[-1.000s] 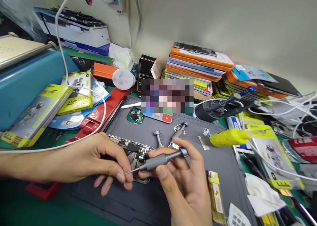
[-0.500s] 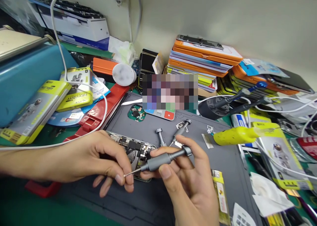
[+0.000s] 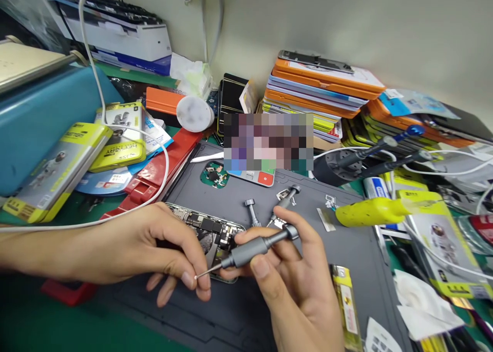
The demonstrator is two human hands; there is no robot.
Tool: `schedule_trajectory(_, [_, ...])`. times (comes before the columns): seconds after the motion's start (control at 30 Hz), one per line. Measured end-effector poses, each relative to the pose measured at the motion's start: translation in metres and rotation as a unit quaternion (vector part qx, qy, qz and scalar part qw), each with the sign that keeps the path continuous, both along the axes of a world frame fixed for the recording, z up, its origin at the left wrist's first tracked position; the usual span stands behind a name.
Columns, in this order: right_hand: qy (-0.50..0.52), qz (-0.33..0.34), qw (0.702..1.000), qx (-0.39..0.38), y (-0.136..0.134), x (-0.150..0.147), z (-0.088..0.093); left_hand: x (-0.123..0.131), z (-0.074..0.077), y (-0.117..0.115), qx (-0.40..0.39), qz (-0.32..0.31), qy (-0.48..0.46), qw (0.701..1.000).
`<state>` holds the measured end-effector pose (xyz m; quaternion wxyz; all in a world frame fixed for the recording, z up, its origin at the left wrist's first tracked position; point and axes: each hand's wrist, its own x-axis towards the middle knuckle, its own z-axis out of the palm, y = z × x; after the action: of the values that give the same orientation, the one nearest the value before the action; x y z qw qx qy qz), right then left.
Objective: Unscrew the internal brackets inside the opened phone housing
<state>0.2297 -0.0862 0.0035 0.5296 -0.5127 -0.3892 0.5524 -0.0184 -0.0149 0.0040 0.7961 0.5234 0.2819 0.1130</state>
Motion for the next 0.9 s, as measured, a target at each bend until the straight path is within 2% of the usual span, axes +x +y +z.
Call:
schedule_trajectory(0.37, [-0.01,-0.003,1.0,-0.006,-0.001,-0.0001,0.0005,-0.0013,0.0007,-0.0003,-0.002,-0.006,0.006,1.0])
schedule_trajectory(0.63, [-0.066,-0.062,0.994,0.055,0.001,-0.0026,-0.0049,-0.001,-0.0017,0.0002,0.0,-0.001,-0.006,1.0])
schedule_trajectory(0.9, [-0.048,-0.043,0.998,0.002,-0.0032,0.0004,-0.0034,-0.0012,-0.0002,0.0006,0.007,0.002,0.003,1.0])
